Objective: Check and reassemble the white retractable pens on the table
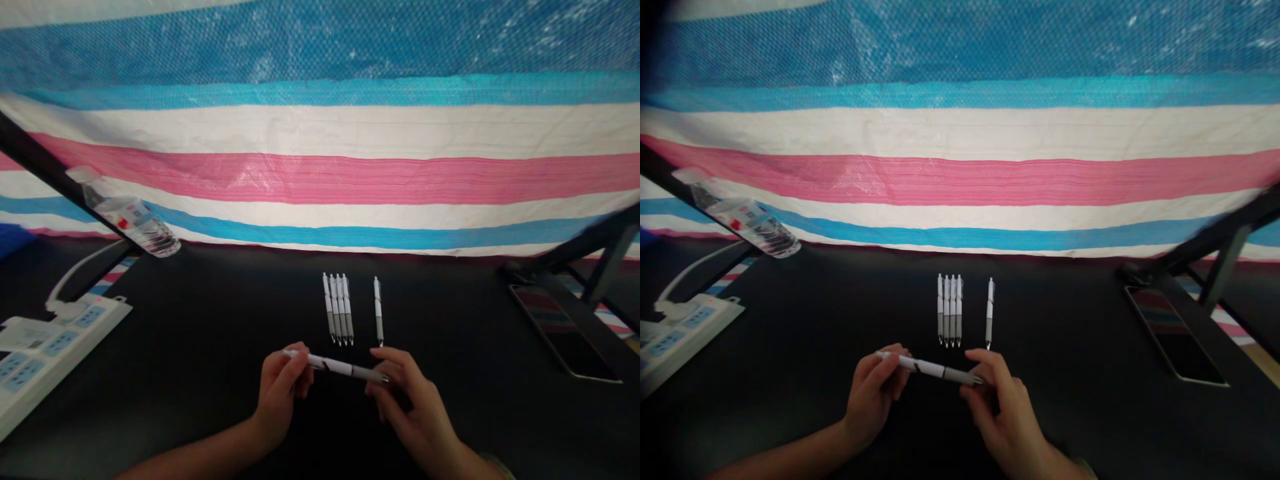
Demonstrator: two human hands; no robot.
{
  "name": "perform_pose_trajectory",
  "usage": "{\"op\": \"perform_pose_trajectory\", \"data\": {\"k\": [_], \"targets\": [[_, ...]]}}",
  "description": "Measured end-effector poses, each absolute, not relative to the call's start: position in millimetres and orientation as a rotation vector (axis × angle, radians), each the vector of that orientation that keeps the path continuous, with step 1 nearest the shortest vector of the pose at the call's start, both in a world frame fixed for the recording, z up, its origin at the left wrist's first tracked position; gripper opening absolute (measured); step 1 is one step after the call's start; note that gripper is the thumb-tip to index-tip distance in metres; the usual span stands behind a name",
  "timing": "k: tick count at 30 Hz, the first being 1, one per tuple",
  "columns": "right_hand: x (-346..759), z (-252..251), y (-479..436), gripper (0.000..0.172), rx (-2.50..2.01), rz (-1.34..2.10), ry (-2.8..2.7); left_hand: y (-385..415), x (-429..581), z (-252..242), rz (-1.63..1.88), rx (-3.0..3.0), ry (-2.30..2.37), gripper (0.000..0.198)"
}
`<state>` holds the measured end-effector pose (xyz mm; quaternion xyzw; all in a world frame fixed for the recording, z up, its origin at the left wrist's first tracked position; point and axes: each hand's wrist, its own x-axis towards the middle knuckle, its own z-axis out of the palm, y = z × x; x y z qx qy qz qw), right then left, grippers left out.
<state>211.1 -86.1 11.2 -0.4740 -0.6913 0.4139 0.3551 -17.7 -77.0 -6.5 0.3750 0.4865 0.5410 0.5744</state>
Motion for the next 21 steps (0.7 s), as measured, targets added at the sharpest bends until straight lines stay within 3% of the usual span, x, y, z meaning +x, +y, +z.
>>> {"op": "perform_pose_trajectory", "data": {"k": [2, 5, 12, 21], "targets": [[210.8, 13.1, -86.2, 0.025, -1.22, 1.044, -1.826, -76.7, -17.8, -7.1, 1.261, 0.853, 1.153, 0.047], [211.3, 18.4, -85.4, 0.038, -1.182, 1.094, -1.912, -75.9, -17.6, -7.3, 1.254, 0.82, 1.163, 0.045], [209.3, 21.1, -83.1, 0.061, -1.276, 1.614, -1.624, -76.9, -22.4, -6.2, 1.283, 1.022, 1.042, 0.051], [205.8, 8.9, -74.8, 0.067, -1.251, 1.885, -1.338, -63.4, -20.9, 7.6, 1.23, 1.196, 1.003, 0.05]]}}
